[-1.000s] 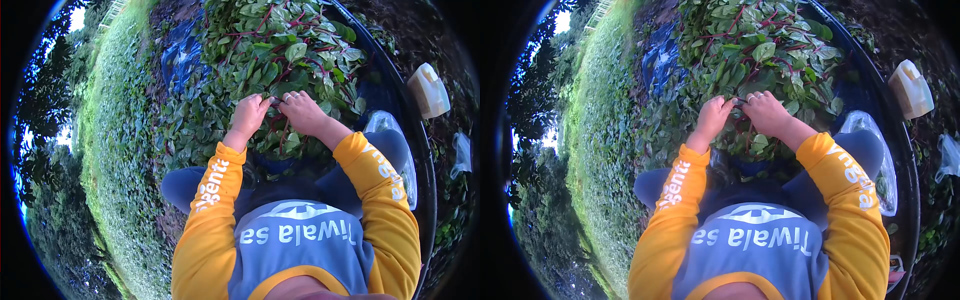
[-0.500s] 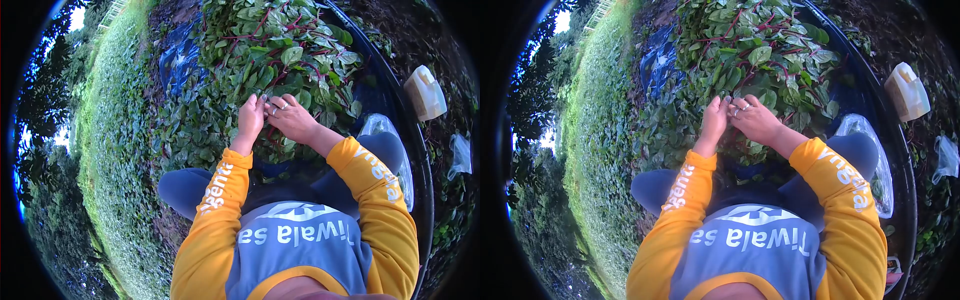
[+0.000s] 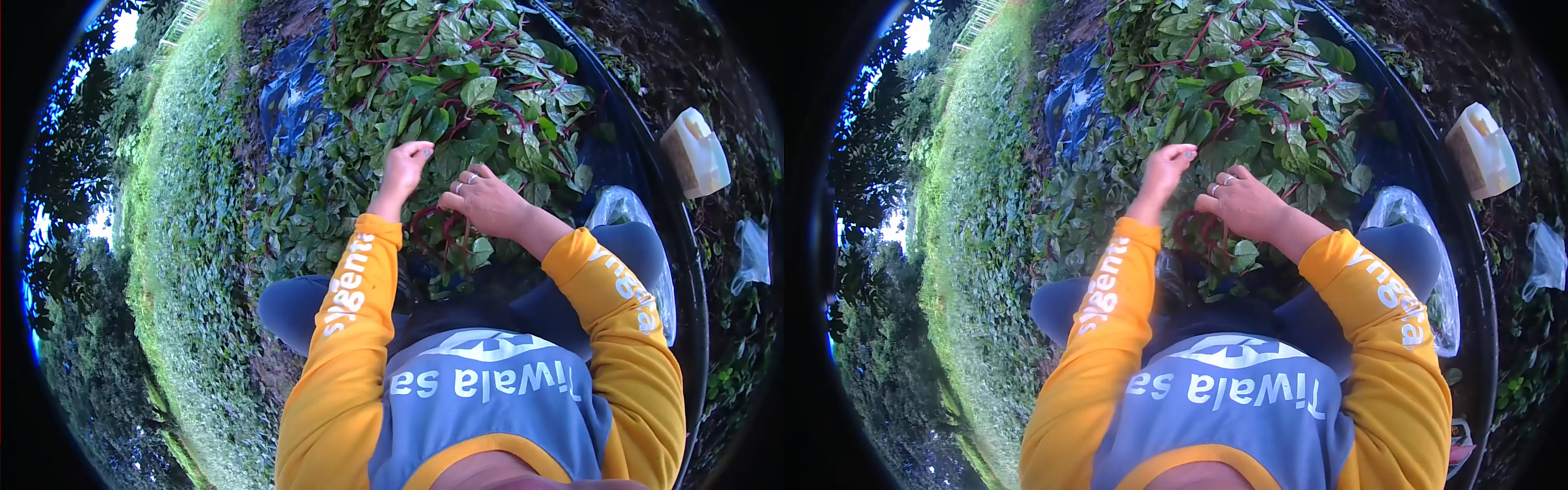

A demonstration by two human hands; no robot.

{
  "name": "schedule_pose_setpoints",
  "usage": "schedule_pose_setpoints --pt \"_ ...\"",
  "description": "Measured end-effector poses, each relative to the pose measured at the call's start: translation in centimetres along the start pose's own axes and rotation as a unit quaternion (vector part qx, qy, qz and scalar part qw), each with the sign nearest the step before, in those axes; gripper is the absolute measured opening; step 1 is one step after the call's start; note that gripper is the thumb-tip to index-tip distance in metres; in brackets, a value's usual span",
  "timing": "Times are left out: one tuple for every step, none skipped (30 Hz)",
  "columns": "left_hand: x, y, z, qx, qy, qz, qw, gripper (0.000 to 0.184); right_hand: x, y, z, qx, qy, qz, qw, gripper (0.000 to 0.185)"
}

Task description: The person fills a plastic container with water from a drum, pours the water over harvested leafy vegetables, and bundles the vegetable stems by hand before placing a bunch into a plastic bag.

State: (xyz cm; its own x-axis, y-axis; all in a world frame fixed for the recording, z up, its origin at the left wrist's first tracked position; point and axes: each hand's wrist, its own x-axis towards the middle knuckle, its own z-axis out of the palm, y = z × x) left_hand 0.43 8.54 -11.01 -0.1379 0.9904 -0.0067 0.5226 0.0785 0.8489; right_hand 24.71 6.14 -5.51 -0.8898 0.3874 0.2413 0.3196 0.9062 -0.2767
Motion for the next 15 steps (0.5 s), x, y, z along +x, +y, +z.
schedule_pose_setpoints --pt "0.1 0.1 1.6 0.097 0.032 0.095 0.990 0.018 0.0 0.2 0.0 0.002 -0.005 0.017 1.000 0.023" --pt "0.8 0.3 2.9 0.120 0.071 0.116 0.983 0.020 -0.2 0.3 -0.1 -0.001 -0.007 0.019 1.000 0.023" --pt "1.5 0.3 3.7 0.144 0.110 0.136 0.974 0.023 -0.4 0.2 -0.3 0.003 -0.001 0.011 1.000 0.025" --pt "2.0 0.1 4.0 0.142 0.109 0.138 0.974 0.023 -0.6 0.1 -0.4 0.007 0.006 0.004 1.000 0.027" --pt "2.4 0.0 4.1 0.181 0.142 0.165 0.959 0.021 -0.9 0.2 -0.4 0.005 0.006 0.006 1.000 0.027" --pt "2.8 -0.1 4.1 0.220 0.176 0.191 0.940 0.020 -1.3 0.3 -0.4 -0.021 0.012 0.010 1.000 0.028" --pt "3.1 -0.2 3.9 0.219 0.175 0.193 0.940 0.020 -1.6 0.4 -0.5 -0.047 0.018 0.014 0.999 0.028" --pt "3.2 -0.5 3.3 0.215 0.111 0.178 0.954 0.020 -1.8 0.6 -0.6 -0.048 0.019 0.015 0.999 0.028" --pt "3.2 -0.1 2.9 0.211 0.046 0.163 0.963 0.019 -2.0 0.8 -1.0 -0.044 0.011 0.032 0.998 0.029" --pt "2.6 0.1 3.0 0.258 0.074 0.173 0.948 0.018 -2.0 0.9 -1.2 -0.040 0.003 0.050 0.998 0.030" --pt "2.6 0.5 2.7 0.260 0.073 0.174 0.947 0.018 -1.9 1.0 -1.1 -0.039 0.006 0.050 0.998 0.030" --pt "2.8 0.6 2.3 0.254 0.081 0.190 0.945 0.019 -1.9 1.1 -1.1 -0.040 0.013 0.056 0.998 0.027" --pt "2.9 0.7 2.0 0.247 0.090 0.206 0.943 0.020 -1.9 1.2 -1.1 -0.041 0.021 0.063 0.997 0.025" --pt "2.8 0.8 1.9 0.247 0.126 0.218 0.936 0.022 -1.8 1.2 -1.1 -0.040 0.022 0.064 0.997 0.025" --pt "2.7 1.3 1.7 0.248 0.124 0.220 0.935 0.022 -1.6 1.2 -1.1 -0.040 0.039 0.068 0.996 0.023"
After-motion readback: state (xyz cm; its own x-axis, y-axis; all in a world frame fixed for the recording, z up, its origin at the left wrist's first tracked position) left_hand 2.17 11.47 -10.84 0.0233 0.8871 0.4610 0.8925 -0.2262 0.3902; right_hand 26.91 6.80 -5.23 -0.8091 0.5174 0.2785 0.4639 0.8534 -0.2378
